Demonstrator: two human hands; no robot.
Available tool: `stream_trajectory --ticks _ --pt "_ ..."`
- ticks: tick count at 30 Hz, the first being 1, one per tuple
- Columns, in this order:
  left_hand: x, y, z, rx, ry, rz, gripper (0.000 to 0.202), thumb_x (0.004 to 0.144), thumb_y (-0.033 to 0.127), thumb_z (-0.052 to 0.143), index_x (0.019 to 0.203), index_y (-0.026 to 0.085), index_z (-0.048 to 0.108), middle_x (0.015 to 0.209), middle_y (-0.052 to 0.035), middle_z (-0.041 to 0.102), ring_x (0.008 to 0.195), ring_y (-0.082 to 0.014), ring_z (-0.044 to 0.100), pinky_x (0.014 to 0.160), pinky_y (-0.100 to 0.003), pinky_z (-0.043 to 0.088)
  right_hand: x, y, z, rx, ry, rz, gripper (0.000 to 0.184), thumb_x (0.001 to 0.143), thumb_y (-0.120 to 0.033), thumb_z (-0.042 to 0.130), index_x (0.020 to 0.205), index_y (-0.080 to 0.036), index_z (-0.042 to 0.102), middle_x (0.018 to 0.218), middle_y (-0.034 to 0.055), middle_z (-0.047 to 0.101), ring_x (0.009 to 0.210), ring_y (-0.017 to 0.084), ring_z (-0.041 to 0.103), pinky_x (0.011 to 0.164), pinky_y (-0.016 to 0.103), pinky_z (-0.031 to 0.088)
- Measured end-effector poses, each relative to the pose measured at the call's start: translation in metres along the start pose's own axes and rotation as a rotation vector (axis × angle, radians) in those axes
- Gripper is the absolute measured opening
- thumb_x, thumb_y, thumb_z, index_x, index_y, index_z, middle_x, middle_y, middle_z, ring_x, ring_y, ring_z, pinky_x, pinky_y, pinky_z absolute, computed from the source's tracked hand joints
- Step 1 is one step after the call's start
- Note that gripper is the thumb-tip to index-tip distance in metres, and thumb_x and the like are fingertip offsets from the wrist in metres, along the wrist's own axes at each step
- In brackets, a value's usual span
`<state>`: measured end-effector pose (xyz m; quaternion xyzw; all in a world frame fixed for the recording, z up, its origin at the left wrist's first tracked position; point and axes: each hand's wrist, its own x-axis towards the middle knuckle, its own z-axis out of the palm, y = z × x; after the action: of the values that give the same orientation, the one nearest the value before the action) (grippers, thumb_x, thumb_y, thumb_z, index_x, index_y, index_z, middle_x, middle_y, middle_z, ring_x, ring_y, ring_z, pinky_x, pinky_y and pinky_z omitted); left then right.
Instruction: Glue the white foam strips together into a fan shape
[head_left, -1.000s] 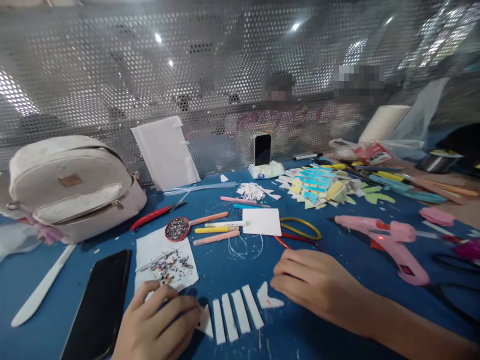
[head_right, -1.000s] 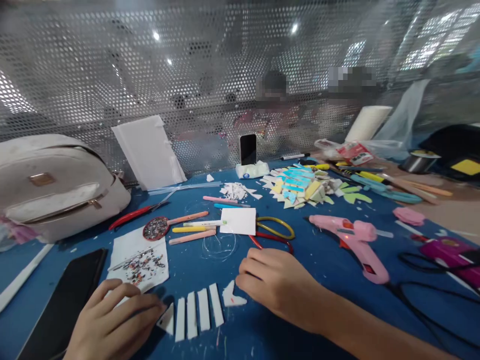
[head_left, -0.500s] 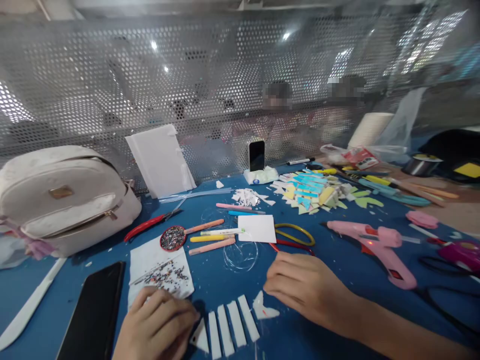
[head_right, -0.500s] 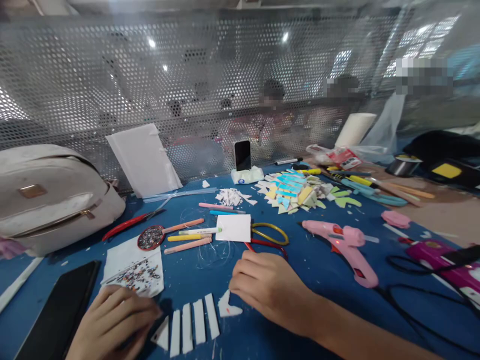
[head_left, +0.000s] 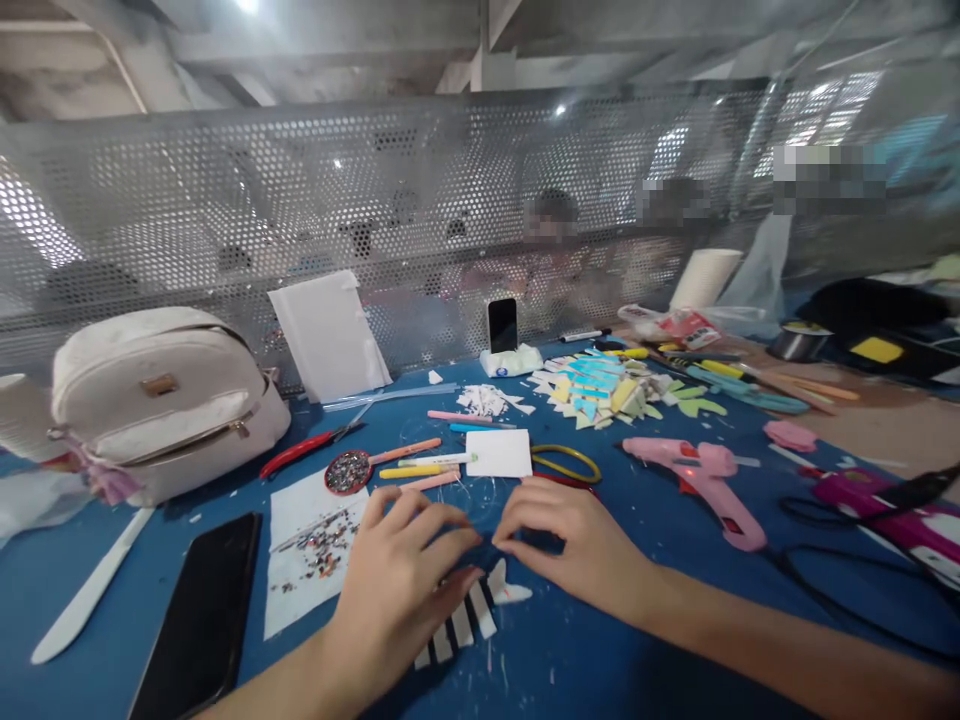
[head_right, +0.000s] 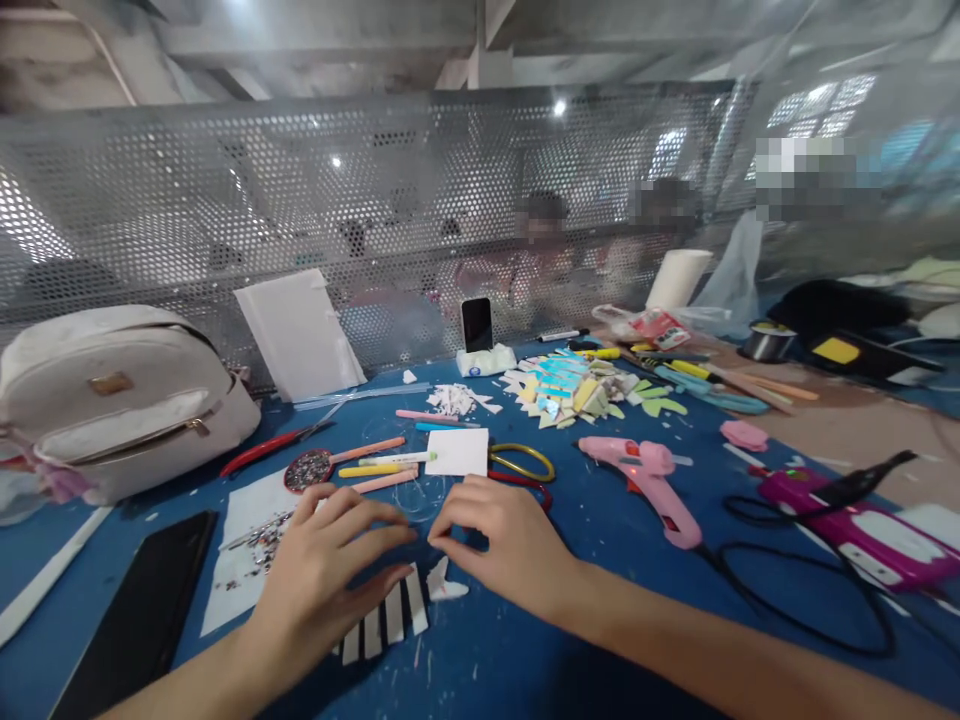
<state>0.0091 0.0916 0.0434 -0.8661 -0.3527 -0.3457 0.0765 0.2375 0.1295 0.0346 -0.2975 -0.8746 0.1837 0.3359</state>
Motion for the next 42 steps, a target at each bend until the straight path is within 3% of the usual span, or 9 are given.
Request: stream_trajectory --ticks 8,11,14,18,22,28,34,38,42 --pt "0.01 0.004 0.005 -0.065 0.032 -0.027 0.015 0.096 0.019 0.059 0.087 0.027 0.067 0.087 0.0059 0.075 0.076 -0.0169 0.059 0.078 -0.038 0.033 -0.004 -0.004 -0.003 0.018 0.016 0.055 0.01 0.091 -0.02 0.064 0.083 -0.022 0.07 0.08 0.0002 0.069 0.077 0.015 0.064 0.072 0.028 0.049" --pt "0.013 0.004 0.005 -0.069 0.045 -0.035 0.014 0.094 0.017 0.059 0.086 0.026 0.066 0.085 0.0067 0.074 0.075 -0.0163 0.059 0.079 -0.038 0.033 -0.001 -0.003 -0.014 -0.032 -0.011 0.046 0.008 0.091 -0.024 0.065 0.099 -0.023 0.068 0.099 0.0022 0.071 0.093 0.018 0.065 0.083 0.031 0.051" --pt "0.013 0.001 0.004 -0.063 0.041 -0.049 0.014 0.093 0.017 0.059 0.086 0.026 0.066 0.085 0.0056 0.074 0.075 -0.0162 0.059 0.08 -0.037 0.034 0.003 0.005 -0.038 -0.247 -0.055 0.147 0.029 0.09 -0.028 0.066 0.117 -0.022 0.058 0.119 0.0077 0.065 0.105 0.023 0.063 0.086 0.035 0.052" --pt "0.012 -0.003 0.002 -0.061 0.035 -0.067 0.015 0.093 0.016 0.059 0.088 0.027 0.067 0.086 0.0051 0.075 0.076 -0.0161 0.061 0.08 -0.037 0.034 -0.002 0.028 -0.061 -0.579 -0.244 0.297 0.018 0.088 -0.017 0.062 0.105 -0.019 0.056 0.105 0.011 0.064 0.094 0.027 0.065 0.071 0.036 0.052" --pt "0.012 -0.005 0.003 -0.069 0.039 -0.074 0.014 0.092 0.015 0.059 0.088 0.026 0.067 0.086 0.0059 0.074 0.078 -0.0155 0.062 0.081 -0.036 0.033 -0.009 0.05 -0.057 -0.622 -0.317 0.323 0.02 0.082 -0.008 0.06 0.099 -0.018 0.056 0.1 0.0109 0.063 0.092 0.028 0.065 0.07 0.035 0.05" --pt "0.01 -0.007 0.001 -0.068 0.044 -0.086 0.016 0.092 0.013 0.058 0.089 0.026 0.067 0.087 0.006 0.074 0.079 -0.0159 0.062 0.081 -0.036 0.033 0.005 0.064 -0.055 -0.659 -0.453 0.318 0.011 0.084 -0.013 0.056 0.094 -0.018 0.056 0.093 0.0056 0.062 0.077 0.019 0.063 0.063 0.027 0.043" --pt "0.011 -0.011 -0.001 -0.049 0.051 -0.108 0.016 0.092 0.015 0.058 0.087 0.026 0.068 0.087 0.0041 0.075 0.079 -0.0174 0.062 0.079 -0.036 0.032 0.032 0.042 -0.079 -0.866 -0.474 0.354 0.011 0.077 -0.017 0.061 0.088 -0.015 0.062 0.095 0.0107 0.063 0.07 0.02 0.059 0.055 0.029 0.027" --pt "0.012 -0.015 -0.004 -0.045 0.049 -0.124 0.016 0.091 0.013 0.058 0.087 0.025 0.067 0.088 0.0037 0.075 0.082 -0.018 0.064 0.081 -0.036 0.033 0.045 0.014 -0.108 -0.993 -0.483 0.398 0.006 0.075 -0.02 0.066 0.078 -0.016 0.063 0.085 0.0089 0.065 0.066 0.019 0.057 0.052 0.03 0.02" --pt "0.012 -0.018 -0.007 -0.043 0.051 -0.135 0.014 0.091 0.014 0.06 0.086 0.025 0.067 0.088 0.0034 0.075 0.084 -0.0184 0.065 0.081 -0.037 0.033 0.041 -0.005 -0.139 -1.13 -0.429 0.472 0.008 0.073 -0.017 0.066 0.068 -0.017 0.06 0.076 0.0079 0.065 0.057 0.017 0.054 0.05 0.03 0.017"
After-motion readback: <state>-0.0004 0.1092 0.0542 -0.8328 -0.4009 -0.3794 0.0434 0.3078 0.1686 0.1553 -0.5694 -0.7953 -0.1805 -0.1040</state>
